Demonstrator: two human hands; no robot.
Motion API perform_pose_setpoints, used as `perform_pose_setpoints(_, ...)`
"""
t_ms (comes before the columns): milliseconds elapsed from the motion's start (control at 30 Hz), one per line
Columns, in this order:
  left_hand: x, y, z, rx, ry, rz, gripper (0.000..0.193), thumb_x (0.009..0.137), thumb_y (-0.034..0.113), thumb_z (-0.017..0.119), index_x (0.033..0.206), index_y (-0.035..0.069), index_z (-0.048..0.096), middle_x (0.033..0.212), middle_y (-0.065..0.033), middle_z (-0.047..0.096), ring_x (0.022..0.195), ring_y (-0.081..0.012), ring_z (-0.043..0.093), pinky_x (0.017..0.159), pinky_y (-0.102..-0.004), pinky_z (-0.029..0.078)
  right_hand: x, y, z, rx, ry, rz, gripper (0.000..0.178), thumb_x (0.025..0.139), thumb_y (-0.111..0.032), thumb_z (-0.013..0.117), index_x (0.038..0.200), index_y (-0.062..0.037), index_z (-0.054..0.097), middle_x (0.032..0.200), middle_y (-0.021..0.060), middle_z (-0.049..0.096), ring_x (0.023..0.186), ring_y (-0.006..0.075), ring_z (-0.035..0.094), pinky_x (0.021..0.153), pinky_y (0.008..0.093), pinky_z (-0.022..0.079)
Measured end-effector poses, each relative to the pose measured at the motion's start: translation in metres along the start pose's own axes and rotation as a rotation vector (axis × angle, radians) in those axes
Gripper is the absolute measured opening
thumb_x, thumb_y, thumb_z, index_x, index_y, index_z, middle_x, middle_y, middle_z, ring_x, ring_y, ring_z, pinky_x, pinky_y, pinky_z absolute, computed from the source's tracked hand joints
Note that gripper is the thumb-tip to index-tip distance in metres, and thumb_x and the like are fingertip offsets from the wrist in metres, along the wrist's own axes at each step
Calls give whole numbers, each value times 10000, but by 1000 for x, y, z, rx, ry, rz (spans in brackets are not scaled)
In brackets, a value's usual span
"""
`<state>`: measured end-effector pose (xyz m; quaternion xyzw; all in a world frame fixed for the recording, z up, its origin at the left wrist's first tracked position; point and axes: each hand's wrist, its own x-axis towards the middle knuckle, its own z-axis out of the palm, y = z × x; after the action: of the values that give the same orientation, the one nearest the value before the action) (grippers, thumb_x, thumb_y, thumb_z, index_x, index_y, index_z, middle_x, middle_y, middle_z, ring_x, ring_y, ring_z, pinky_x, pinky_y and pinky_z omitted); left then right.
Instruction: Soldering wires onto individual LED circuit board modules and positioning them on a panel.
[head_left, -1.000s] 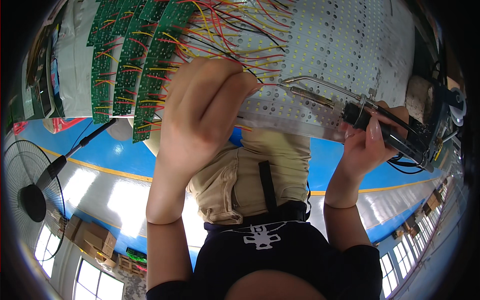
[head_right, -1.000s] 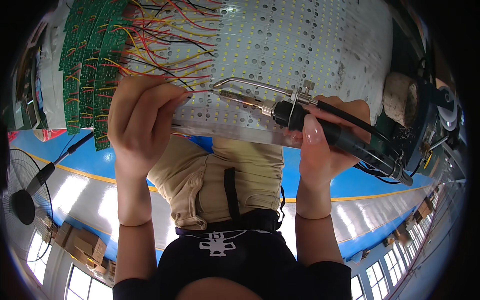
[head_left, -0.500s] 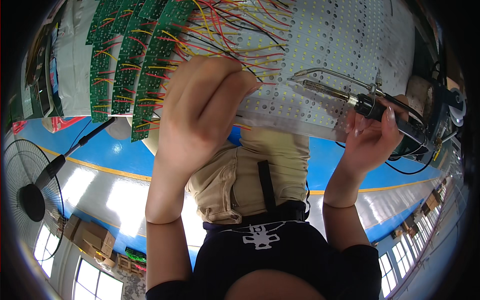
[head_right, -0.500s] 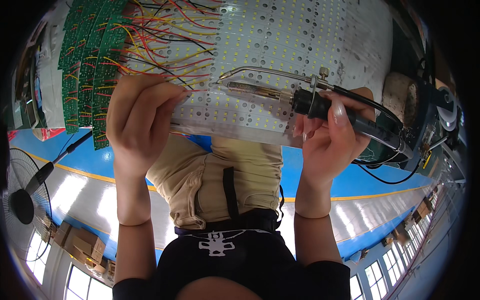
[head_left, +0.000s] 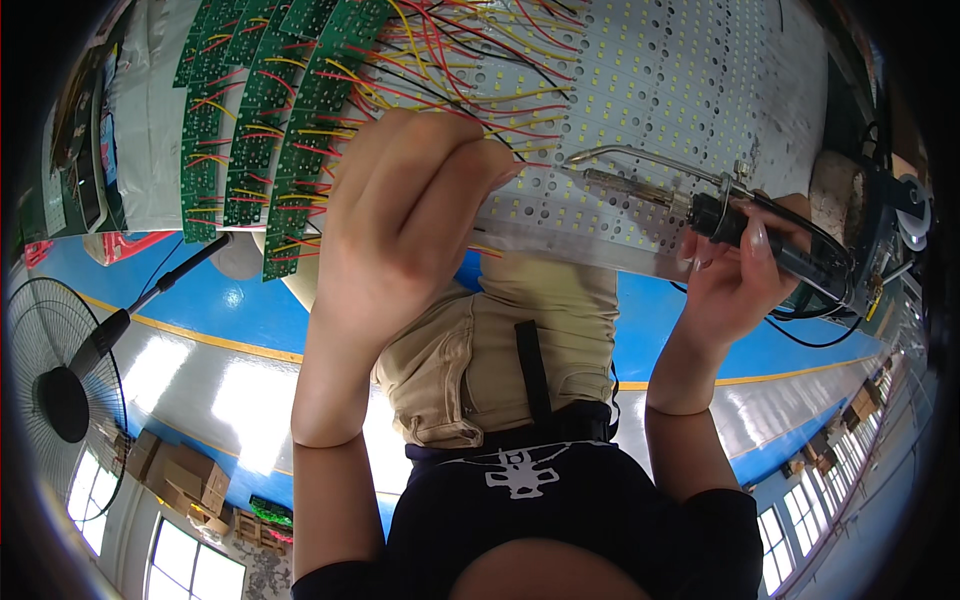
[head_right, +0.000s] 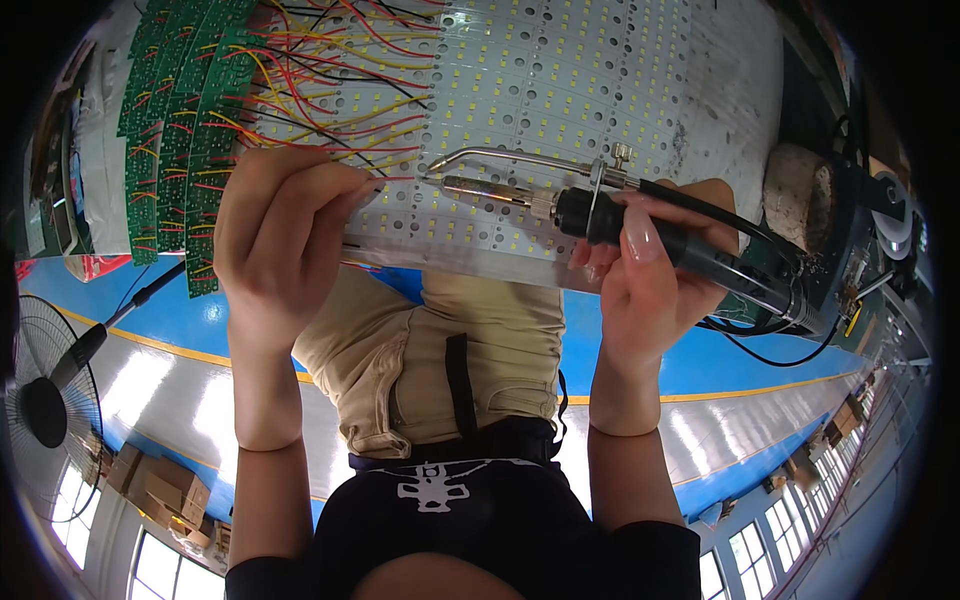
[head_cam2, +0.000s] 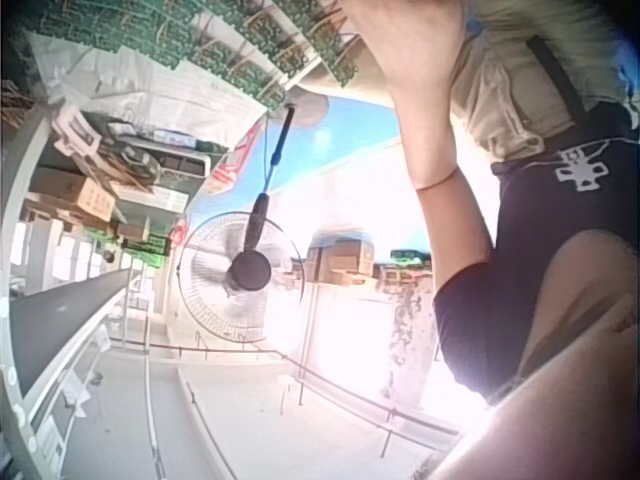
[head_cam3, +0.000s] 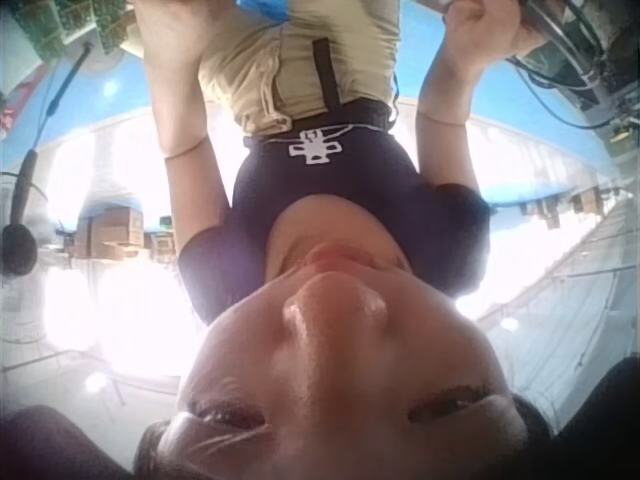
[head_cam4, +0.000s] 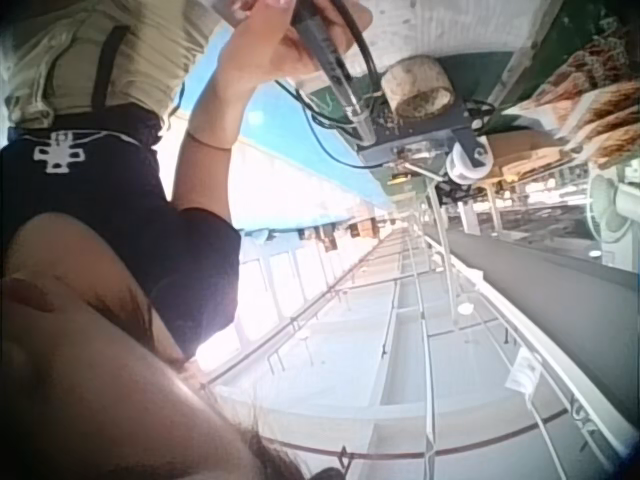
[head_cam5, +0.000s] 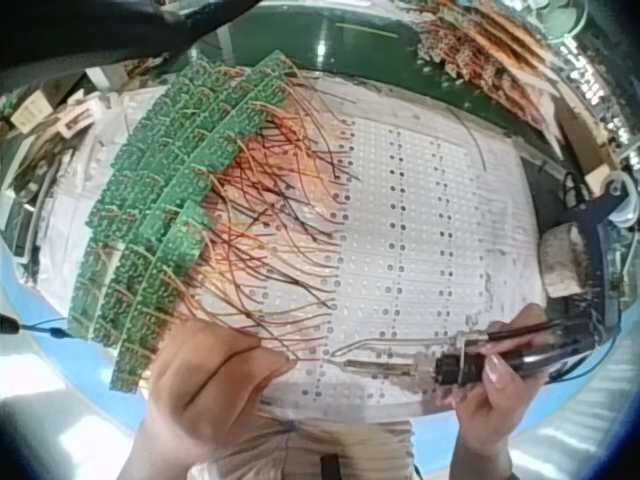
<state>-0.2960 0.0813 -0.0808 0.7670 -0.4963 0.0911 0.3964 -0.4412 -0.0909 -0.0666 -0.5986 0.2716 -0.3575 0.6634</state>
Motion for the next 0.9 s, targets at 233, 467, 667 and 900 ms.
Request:
perform_pose_setpoints(233, 0, 1, 0, 16, 7, 1, 180, 644, -58, 701, 788, 14, 620, 806, -91, 568, 692, -226, 557, 579, -315, 443, -2, 1, -1, 34, -15, -18, 125, 799, -20, 556, 874, 42, 477, 647, 118, 522, 416, 128, 480, 408, 295, 480)
perform_pose_setpoints(467, -2, -3, 3, 11, 17, 29, 222, 585, -45, 670, 790, 13, 607, 814, -82, 550, 700, -229, 556, 586, -322, 443, -9, 8, -4, -115, 35, -188, 245, 747, -59, 647, 894, 67, 498, 789, 149, 577, 541, 114, 530, 462, 239, 474)
perform_pose_setpoints(667, -2, -5, 3, 18, 19, 45, 268, 532, -26, 637, 793, 17, 593, 830, -72, 531, 705, -231, 557, 594, -334, 445, -2, 19, -14, -367, 39, -397, 188, 736, -50, 629, 856, 57, 530, 779, 112, 566, 552, 103, 511, 490, 214, 437)
perform_pose_setpoints(900, -2, -3, 2, 18, 5, 32, 260, 540, -18, 632, 794, 22, 594, 833, -72, 532, 712, -231, 559, 603, -331, 443, -1, 2, 1, -24, 11, -99, 150, 796, -62, 553, 876, 39, 475, 683, 115, 526, 431, 110, 441, 395, 256, 390)
